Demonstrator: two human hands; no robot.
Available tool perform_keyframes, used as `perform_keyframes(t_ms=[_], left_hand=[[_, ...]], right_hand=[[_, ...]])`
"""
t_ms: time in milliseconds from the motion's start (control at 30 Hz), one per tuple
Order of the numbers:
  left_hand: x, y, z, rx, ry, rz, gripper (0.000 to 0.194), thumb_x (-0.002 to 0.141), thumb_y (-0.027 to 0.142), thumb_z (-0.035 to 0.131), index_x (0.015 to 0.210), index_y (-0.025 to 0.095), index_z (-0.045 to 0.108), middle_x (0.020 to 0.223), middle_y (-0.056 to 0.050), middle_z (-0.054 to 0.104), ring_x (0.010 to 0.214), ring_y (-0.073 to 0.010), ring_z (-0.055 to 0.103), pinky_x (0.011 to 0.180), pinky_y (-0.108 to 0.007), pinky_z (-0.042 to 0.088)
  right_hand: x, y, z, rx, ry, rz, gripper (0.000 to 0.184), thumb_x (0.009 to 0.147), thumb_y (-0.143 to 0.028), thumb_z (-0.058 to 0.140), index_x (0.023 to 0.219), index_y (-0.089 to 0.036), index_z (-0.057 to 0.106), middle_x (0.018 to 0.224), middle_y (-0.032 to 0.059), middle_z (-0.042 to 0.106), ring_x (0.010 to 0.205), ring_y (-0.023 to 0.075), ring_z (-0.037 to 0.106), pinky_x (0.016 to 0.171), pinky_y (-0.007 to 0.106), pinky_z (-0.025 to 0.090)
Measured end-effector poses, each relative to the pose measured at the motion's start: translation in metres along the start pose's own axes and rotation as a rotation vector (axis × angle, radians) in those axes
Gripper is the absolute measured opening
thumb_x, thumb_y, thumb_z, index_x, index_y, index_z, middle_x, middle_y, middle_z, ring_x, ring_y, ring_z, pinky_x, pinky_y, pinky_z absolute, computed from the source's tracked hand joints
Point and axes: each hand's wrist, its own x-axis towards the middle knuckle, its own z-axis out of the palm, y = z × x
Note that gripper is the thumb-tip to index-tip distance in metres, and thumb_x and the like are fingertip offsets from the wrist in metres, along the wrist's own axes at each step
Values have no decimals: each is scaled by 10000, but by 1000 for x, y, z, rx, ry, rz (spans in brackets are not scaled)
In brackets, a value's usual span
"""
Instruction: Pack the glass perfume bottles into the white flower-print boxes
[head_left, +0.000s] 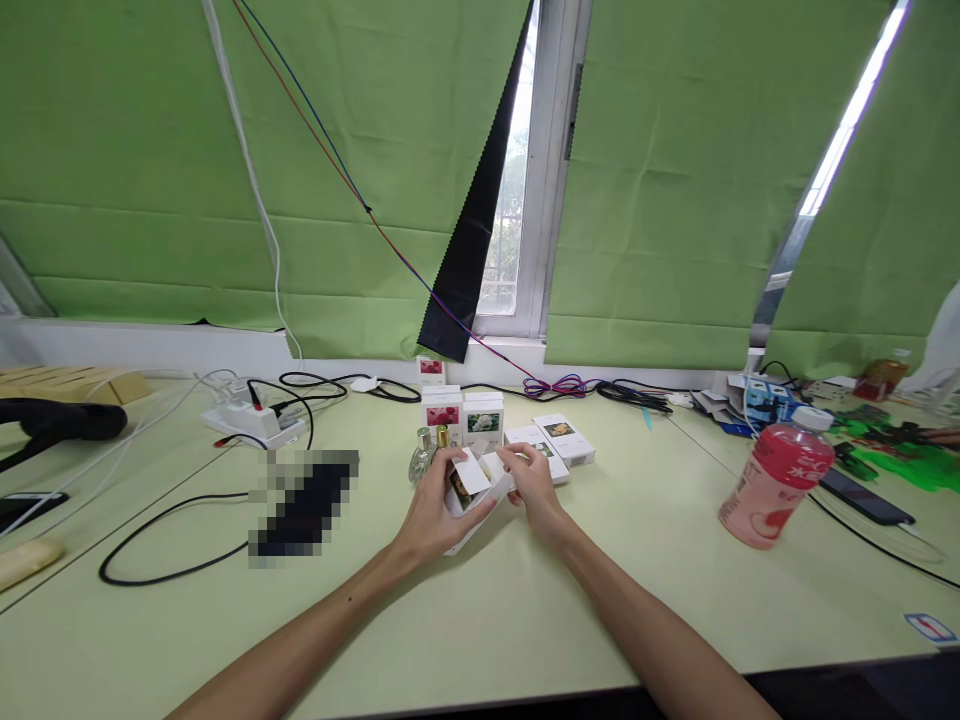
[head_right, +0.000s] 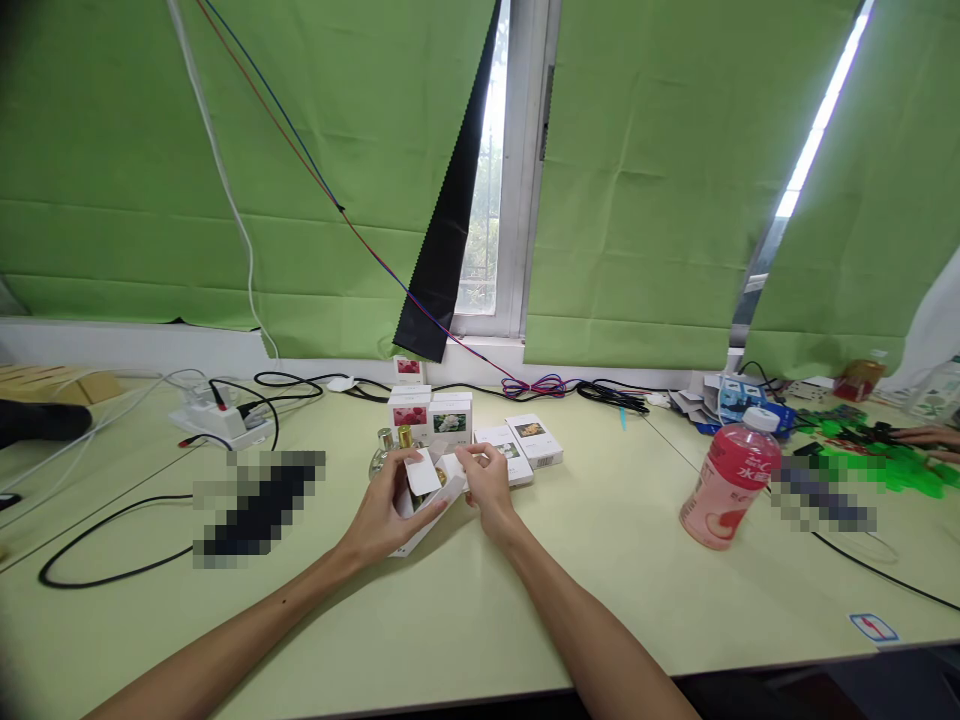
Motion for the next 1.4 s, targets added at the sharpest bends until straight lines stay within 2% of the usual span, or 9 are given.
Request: perform_keyframes(t_ms=[133,333,500,633,833,1000,1133,1233,1400], left_hand=[[-1,0,1,-38,8,-13,533,760,377,728,1146,259,380,1023,-38,622,880,-220,646,740,-351,512],[-2,-3,1,-96,-14,-5,516,785,375,710,1148,268,359,1147,-72,584,948,-219,632,793,-364,519],[-3,-2,0,-93,-14,-1,497,794,386,693,1137,274,351,1062,-43,595,874,-194,621,725,-320,511],[-3,-2,1,-113,-16,-15,496,794,393,693,1130,278,346,1040,-31,591,860,-185,614,727,-318,512],[-3,-3,3,-238,-6,-94,550,756,387,729,1130,289,337,1131,-43,587,943,-196,651,767,-332,538],[-2,-2,4,-414,-63,-160,621,726,363,769,1114,294,289,1162,-44,577,997,-200,666,811,-337,547],[-1,-1,4,-428,-71,-214,656,701,341,804,1105,297,288,1149,-35,587,978,-204,670,838,-364,541],[0,-1,3,-390,-47,-204,628,717,342,794,1115,295,310,1160,-45,589,982,-210,667,858,-383,534],[1,-3,1,-353,-29,-149,482,827,393,688,1148,286,345,1162,-63,590,990,-208,653,867,-389,525]], right_hand=[[-2,-3,-1,79,-1,60,346,621,-396,735,853,-212,557,581,-63,518,418,84,411,378,220,204],[-9,-9,-1,169,-119,144,391,599,-376,720,930,-225,575,675,-16,607,513,124,486,450,236,254],[-10,-13,0,250,-155,161,427,566,-339,730,953,-233,584,656,-34,586,530,125,488,474,236,274],[-10,-15,1,283,-181,133,463,563,-336,732,990,-244,578,642,-57,573,523,115,484,455,221,257],[-12,-16,0,294,-201,58,461,607,-372,742,1026,-242,603,631,-59,576,477,99,453,440,224,249],[-12,-17,-1,357,-262,16,444,647,-377,776,1032,-245,600,647,-63,562,468,74,393,424,210,239],[-10,-16,-2,361,-282,-1,408,672,-387,787,1006,-234,610,599,-75,530,447,62,367,410,201,239],[-8,-15,-1,362,-295,-1,381,689,-396,785,985,-226,615,569,-84,512,424,54,354,401,196,245],[-7,-11,0,357,-308,0,337,716,-421,765,941,-214,626,594,-72,528,427,55,388,394,192,262]])
